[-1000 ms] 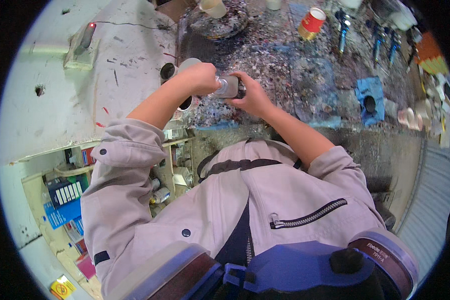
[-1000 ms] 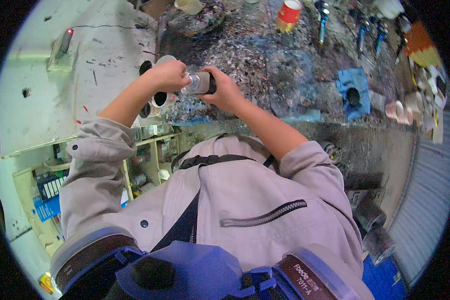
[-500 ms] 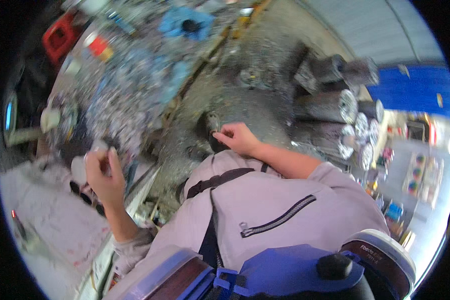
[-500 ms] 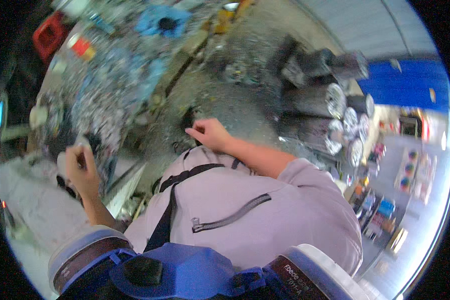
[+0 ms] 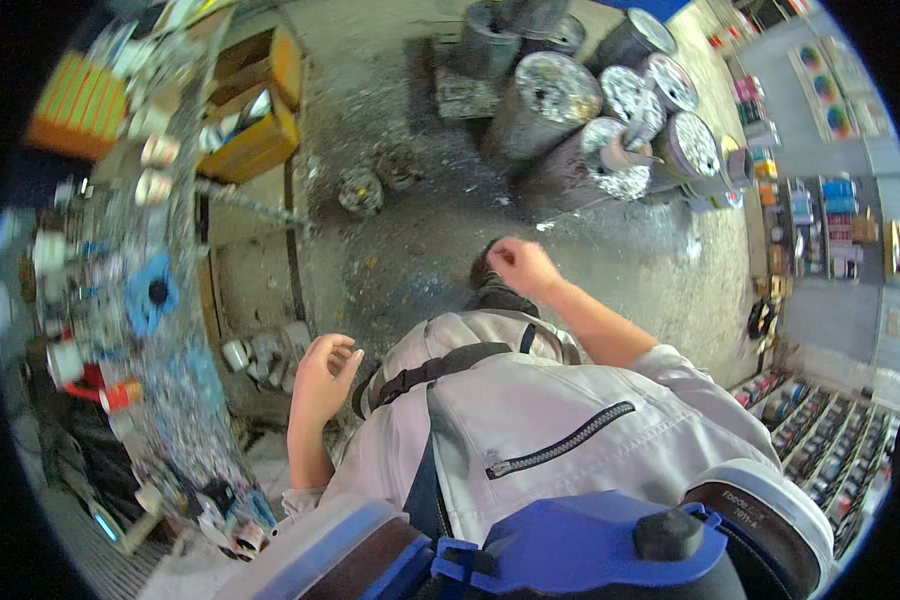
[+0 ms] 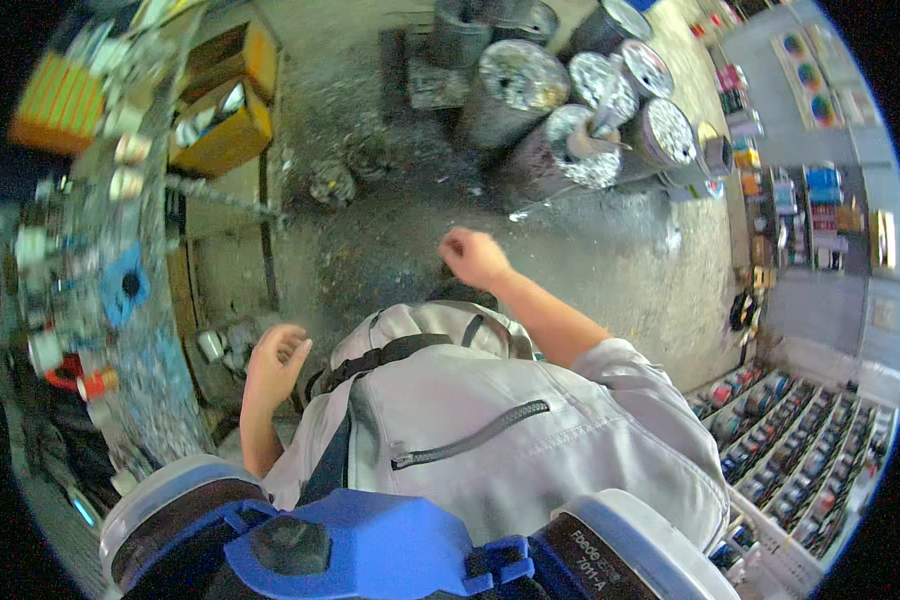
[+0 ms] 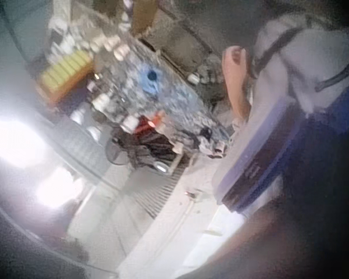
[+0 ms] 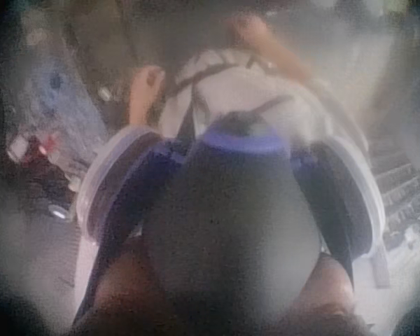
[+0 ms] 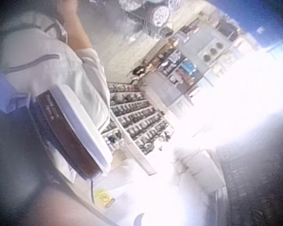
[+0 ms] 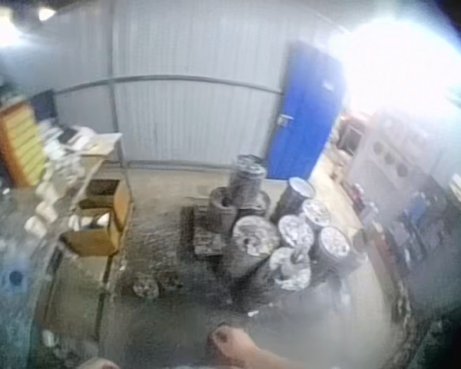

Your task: The person pours paint from a spray gun into a paper cup, then adds liquid from several bottles into the cup. They stir the mixture with a stick and transfer some of the mixed paint into another container.

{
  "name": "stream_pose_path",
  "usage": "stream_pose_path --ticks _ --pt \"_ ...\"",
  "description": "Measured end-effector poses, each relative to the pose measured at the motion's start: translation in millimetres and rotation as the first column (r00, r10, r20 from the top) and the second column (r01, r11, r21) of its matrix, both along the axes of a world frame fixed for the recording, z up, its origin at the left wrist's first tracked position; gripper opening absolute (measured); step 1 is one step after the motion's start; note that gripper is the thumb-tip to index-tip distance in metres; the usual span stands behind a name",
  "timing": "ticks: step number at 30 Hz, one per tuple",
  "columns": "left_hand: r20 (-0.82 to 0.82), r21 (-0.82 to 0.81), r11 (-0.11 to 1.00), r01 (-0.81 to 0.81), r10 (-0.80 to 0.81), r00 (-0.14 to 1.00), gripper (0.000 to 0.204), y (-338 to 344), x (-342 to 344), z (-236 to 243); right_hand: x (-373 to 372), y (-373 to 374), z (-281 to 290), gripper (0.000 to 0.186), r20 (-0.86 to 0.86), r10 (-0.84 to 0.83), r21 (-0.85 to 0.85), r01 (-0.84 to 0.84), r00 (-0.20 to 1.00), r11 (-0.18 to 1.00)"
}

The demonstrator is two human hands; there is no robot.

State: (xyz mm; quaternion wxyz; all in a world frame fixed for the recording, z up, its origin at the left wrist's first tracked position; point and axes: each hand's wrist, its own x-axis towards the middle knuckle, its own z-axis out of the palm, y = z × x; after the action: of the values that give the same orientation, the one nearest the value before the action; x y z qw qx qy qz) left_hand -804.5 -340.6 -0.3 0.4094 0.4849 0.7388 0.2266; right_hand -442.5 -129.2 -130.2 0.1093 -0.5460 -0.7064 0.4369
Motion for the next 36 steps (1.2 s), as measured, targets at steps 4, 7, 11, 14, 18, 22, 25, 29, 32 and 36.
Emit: stream_pose_path --ticks 4,7,11,14,18,22,25,29,32,36 --pt "-0.053 -0.030 0.982 0.187 -0.188 0.981 0.034 122.8 73.4 -4.0 154.3 114.4 -32.8 0.041 0.064 -0.509 0.094 0.503 0.858 0.859" --pt "-0.049 0.008 0.914 0.407 -0.406 0.913 0.034 206.1 120.7 9.8 242.8 182.7 -54.8 0.042 -0.150 -0.874 -0.051 0.879 0.462 0.474" --pt "-0.057 -0.018 0.856 0.517 -0.517 0.854 0.029 303.7 177.2 21.8 304.1 241.2 -71.9 0.057 -0.116 -0.953 -0.053 0.956 0.280 0.287" --pt "0.019 0.049 0.772 0.633 -0.635 0.772 0.025 366.7 217.0 4.8 313.8 259.9 -75.6 0.054 0.049 -0.926 -0.122 0.922 0.375 0.367" --pt "0.263 0.091 0.693 0.715 -0.709 0.654 0.024 444.4 284.8 -47.4 297.0 257.2 -70.9 0.036 0.030 -0.875 -0.060 0.875 0.483 0.481" --pt "0.174 0.159 0.679 0.716 -0.733 0.657 0.045 508.5 370.2 -100.0 275.5 253.0 -56.5 0.030 -0.008 -0.833 -0.137 0.825 0.553 0.548" --pt "-0.061 0.232 0.534 0.813 -0.826 0.560 0.058 540.8 421.1 -132.8 275.1 256.3 -48.5 0.030 -0.117 -0.786 -0.221 0.756 0.607 0.617" --pt "-0.219 0.162 0.430 0.888 -0.862 0.457 0.039 558.9 454.0 -162.3 291.2 252.5 -47.5 0.027 -0.219 -0.879 -0.241 0.850 0.423 0.469" --pt "-0.207 0.193 0.414 0.890 -0.869 0.449 0.026 567.8 461.2 -167.4 306.4 252.4 -52.4 0.033 -0.008 -0.961 0.175 0.946 0.277 0.272" --pt "-0.195 0.273 0.509 0.816 -0.802 0.565 0.012 577.3 463.9 -151.5 314.0 268.4 -57.9 0.035 0.029 -0.879 0.106 0.873 0.477 0.477"
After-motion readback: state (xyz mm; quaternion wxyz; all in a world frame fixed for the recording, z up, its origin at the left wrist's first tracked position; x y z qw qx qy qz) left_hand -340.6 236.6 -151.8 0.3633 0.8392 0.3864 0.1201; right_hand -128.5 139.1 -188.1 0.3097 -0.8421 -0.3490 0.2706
